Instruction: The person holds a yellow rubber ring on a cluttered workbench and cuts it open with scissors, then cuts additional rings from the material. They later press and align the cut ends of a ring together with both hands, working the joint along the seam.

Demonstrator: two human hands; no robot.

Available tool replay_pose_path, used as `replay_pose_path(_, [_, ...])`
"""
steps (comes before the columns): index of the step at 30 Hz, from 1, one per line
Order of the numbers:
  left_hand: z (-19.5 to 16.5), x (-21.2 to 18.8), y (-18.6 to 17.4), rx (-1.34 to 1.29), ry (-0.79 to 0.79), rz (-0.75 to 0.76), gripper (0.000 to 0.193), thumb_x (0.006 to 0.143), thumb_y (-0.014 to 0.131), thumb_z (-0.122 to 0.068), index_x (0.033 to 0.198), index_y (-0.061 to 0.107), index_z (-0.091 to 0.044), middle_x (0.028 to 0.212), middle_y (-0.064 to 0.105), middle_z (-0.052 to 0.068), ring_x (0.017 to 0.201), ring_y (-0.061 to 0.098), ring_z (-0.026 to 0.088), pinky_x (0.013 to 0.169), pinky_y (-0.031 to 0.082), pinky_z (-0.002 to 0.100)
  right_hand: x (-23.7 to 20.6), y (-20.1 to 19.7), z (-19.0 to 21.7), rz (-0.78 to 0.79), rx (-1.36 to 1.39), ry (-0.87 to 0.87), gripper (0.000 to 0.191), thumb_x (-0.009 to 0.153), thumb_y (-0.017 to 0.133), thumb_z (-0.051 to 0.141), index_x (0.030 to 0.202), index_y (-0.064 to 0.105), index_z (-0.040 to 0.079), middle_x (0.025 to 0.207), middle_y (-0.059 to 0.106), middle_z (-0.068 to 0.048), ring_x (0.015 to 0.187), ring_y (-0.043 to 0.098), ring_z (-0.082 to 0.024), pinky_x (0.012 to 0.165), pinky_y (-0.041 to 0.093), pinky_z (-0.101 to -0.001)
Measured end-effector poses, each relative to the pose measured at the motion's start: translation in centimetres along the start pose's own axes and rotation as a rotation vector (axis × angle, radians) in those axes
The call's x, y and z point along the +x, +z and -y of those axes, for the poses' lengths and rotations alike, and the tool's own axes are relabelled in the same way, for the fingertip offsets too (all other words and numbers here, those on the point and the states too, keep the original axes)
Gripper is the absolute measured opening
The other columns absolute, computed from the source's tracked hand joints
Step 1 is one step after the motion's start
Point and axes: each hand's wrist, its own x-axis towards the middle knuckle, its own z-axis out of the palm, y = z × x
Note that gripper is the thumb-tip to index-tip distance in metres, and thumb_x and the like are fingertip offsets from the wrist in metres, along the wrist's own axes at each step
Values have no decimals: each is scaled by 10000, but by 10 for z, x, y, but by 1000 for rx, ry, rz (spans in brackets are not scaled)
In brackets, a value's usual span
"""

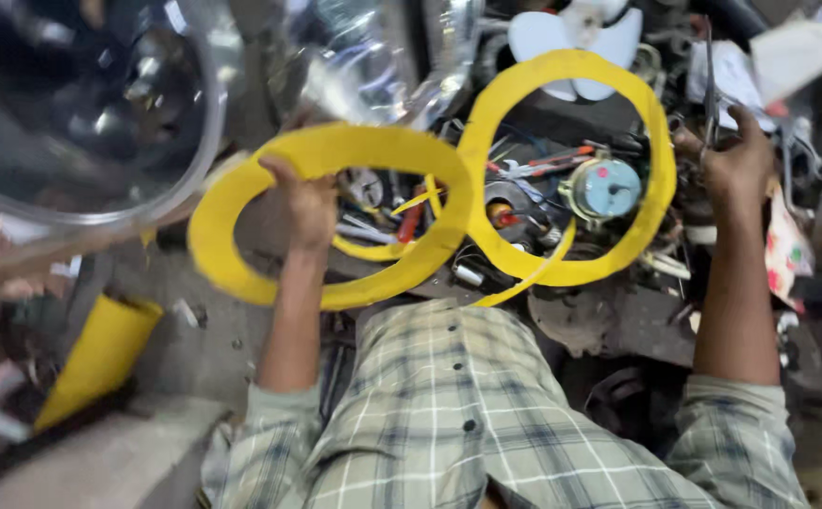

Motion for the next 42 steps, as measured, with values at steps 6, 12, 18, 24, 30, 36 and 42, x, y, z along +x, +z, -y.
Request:
replay_pose_path(6, [-28, -16, 25, 74, 34, 57, 637, 1096, 517, -573, 1446, 483, -41, 1169, 669, 117, 945, 613, 181, 824, 508, 318, -23, -10, -52, -122, -417, -241, 740, 691, 938, 149, 1358, 657, -6, 1240, 689, -243, 1107, 658, -434, 964, 511, -474])
replay_pose_path(12, [-7, 6, 93, 151, -119, 64, 650, 1058, 551, -560, 1425, 486, -28, 1117, 640, 113, 972, 661, 223, 803, 575, 362, -58, -7, -19, -79, -29, -314, 461, 925, 804, 37, 1373, 697, 20, 1301, 674, -187, 1175, 655, -366, 1031, 513, -466])
replay_pose_path(18, [88, 14, 166, 556, -343, 391, 725, 993, 415, -668, 1321, 647, -64, 1069, 737, 56, 865, 742, 191, 686, 585, 325, -122, 52, 26, 498, 1177, -158, 589, 854, 715, 14, 1419, 551, 19, 1344, 649, -86, 1168, 663, -143, 1010, 535, -302])
replay_pose_path(24, [113, 7, 152, 799, -383, 756, 462, 1013, 630, -364, 1334, 591, -35, 1166, 713, 56, 969, 710, 159, 784, 607, 332, -140, 58, -7, -94, 1030, 41, 323, 1033, 716, 97, 1313, 672, -57, 1151, 746, -67, 1003, 699, -103, 893, 561, -235])
replay_pose_path(30, [92, 1, 97, 1526, 282, 517, 406, 978, 732, -270, 1315, 620, -73, 1258, 642, 157, 1193, 631, 337, 1017, 514, 455, -116, 32, -44, -180, 884, 193, 367, 1028, 677, 101, 1371, 638, -23, 1144, 740, -75, 951, 681, -92, 829, 540, -237])
replay_pose_path(36, [127, -20, 89, 1558, 4, 384, 823, 887, 803, -332, 1490, 370, 23, 1389, 465, 290, 1296, 474, 465, 1096, 400, 503, -103, 46, -42, -302, 496, 8, 362, 1051, 708, 95, 1381, 652, -43, 1263, 736, -162, 1135, 706, -236, 995, 538, -346])
replay_pose_path(42, [145, -7, 87, 1428, 79, 227, 927, 778, 866, -217, 1481, 324, 50, 1397, 465, 322, 1281, 492, 473, 1069, 419, 506, -91, 58, -37, -280, -53, -71, 535, 918, 842, 253, 1342, 653, -13, 1259, 625, -239, 1172, 551, -449, 1015, 441, -523])
